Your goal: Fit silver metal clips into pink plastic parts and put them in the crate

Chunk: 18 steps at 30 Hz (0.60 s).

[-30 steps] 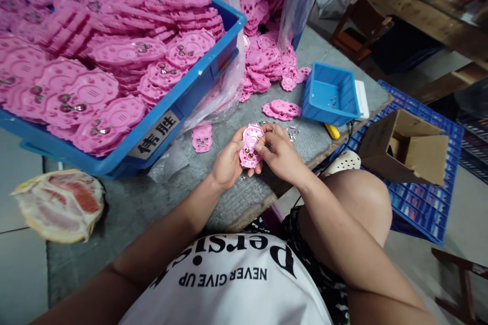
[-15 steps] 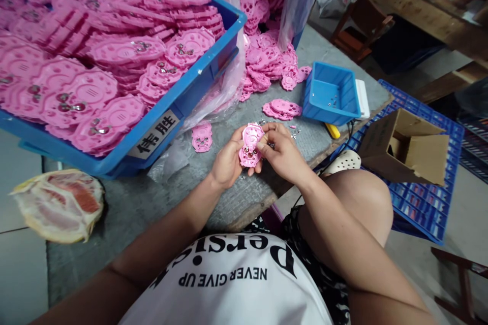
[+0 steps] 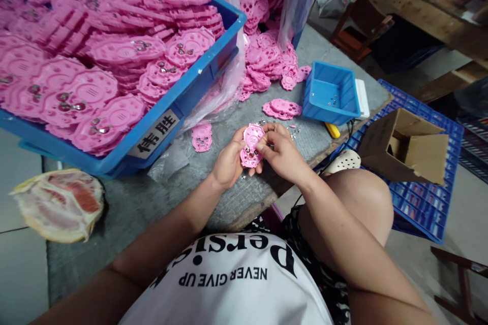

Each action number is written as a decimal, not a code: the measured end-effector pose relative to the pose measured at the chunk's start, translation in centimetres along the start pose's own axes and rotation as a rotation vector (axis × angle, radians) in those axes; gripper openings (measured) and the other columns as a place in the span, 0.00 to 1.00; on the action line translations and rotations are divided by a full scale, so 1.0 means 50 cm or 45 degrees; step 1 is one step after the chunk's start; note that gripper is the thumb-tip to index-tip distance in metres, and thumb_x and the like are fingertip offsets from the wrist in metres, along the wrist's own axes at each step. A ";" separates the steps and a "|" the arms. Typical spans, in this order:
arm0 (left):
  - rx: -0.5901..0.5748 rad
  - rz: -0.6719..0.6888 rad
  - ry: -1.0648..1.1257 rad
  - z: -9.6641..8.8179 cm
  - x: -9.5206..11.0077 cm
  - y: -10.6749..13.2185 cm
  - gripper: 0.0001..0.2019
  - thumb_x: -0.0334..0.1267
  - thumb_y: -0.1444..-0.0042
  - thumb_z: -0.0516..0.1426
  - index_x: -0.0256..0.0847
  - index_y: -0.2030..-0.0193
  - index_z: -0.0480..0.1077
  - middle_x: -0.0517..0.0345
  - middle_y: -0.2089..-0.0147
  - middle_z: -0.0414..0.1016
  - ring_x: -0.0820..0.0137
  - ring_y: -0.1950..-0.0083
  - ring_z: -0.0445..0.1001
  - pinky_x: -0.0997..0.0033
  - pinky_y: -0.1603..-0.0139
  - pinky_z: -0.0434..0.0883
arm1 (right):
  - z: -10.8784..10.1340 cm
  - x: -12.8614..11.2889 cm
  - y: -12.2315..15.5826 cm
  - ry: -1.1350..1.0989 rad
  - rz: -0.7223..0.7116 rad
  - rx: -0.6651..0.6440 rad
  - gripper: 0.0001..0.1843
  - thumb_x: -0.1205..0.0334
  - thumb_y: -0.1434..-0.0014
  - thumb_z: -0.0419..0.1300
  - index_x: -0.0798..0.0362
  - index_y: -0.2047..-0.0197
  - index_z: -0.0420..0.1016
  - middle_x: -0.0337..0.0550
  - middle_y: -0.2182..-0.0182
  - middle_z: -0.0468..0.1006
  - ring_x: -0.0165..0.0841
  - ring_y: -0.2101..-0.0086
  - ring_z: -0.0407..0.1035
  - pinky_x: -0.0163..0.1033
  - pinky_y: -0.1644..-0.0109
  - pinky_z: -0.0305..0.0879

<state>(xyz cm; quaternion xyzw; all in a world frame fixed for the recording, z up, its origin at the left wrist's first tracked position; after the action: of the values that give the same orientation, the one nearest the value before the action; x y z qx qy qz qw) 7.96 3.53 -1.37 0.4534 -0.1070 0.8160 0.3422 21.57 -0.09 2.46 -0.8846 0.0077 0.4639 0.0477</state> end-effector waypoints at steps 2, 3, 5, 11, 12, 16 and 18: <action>0.003 -0.001 0.004 0.000 0.000 0.000 0.32 0.47 0.43 0.53 0.37 0.33 0.58 0.62 0.72 0.73 0.71 0.82 0.72 0.76 0.85 0.63 | 0.000 -0.001 0.000 0.009 -0.001 -0.005 0.11 0.55 0.37 0.60 0.50 0.70 0.72 0.51 0.50 0.75 0.46 0.46 0.68 0.55 0.37 0.60; 0.004 -0.002 0.006 0.000 0.000 0.000 0.32 0.47 0.43 0.53 0.37 0.33 0.58 0.63 0.72 0.73 0.71 0.82 0.72 0.76 0.85 0.63 | 0.000 -0.001 0.000 0.025 -0.006 -0.005 0.11 0.55 0.37 0.60 0.50 0.70 0.72 0.51 0.49 0.75 0.46 0.46 0.68 0.55 0.37 0.60; 0.000 -0.002 0.004 0.000 -0.001 0.000 0.32 0.47 0.43 0.53 0.37 0.33 0.58 0.63 0.71 0.74 0.71 0.82 0.72 0.76 0.85 0.63 | 0.000 -0.001 0.000 0.072 -0.018 0.002 0.11 0.56 0.37 0.60 0.50 0.70 0.72 0.51 0.49 0.75 0.46 0.46 0.67 0.55 0.37 0.60; -0.009 0.001 -0.043 -0.001 -0.002 0.000 0.31 0.46 0.43 0.52 0.36 0.33 0.57 0.63 0.73 0.73 0.70 0.82 0.72 0.76 0.85 0.64 | -0.001 0.000 -0.001 0.185 -0.059 -0.027 0.10 0.56 0.36 0.58 0.50 0.69 0.71 0.53 0.51 0.74 0.46 0.49 0.67 0.55 0.39 0.60; -0.010 0.000 -0.046 0.000 -0.002 0.000 0.32 0.46 0.43 0.52 0.36 0.33 0.56 0.63 0.73 0.73 0.70 0.82 0.72 0.76 0.85 0.64 | -0.002 -0.001 -0.001 0.200 -0.064 -0.037 0.10 0.56 0.36 0.58 0.50 0.69 0.71 0.53 0.52 0.74 0.46 0.49 0.66 0.55 0.40 0.60; -0.023 0.002 -0.072 0.001 -0.005 0.000 0.33 0.46 0.43 0.52 0.36 0.32 0.55 0.65 0.74 0.72 0.70 0.82 0.72 0.76 0.86 0.64 | -0.002 -0.004 0.000 0.258 -0.076 -0.070 0.10 0.58 0.36 0.57 0.50 0.69 0.69 0.53 0.53 0.73 0.47 0.50 0.66 0.55 0.41 0.61; -0.021 0.012 -0.101 0.001 -0.006 0.000 0.33 0.45 0.44 0.52 0.36 0.33 0.56 0.65 0.75 0.70 0.70 0.82 0.71 0.77 0.86 0.64 | -0.002 -0.005 0.000 0.280 -0.082 -0.078 0.09 0.59 0.36 0.57 0.50 0.69 0.68 0.53 0.53 0.73 0.47 0.49 0.65 0.55 0.41 0.61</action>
<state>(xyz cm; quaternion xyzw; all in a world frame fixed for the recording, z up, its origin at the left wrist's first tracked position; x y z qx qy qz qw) 8.11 3.36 -1.59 0.4820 -0.1294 0.7981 0.3377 21.52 -0.14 2.73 -0.9310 -0.0297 0.3622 0.0344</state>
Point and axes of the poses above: each hand's wrist, its own y-axis away from the middle knuckle, its own z-axis out of the palm, x = y × z, the point moved 3 cm from there along -y, towards the middle knuckle
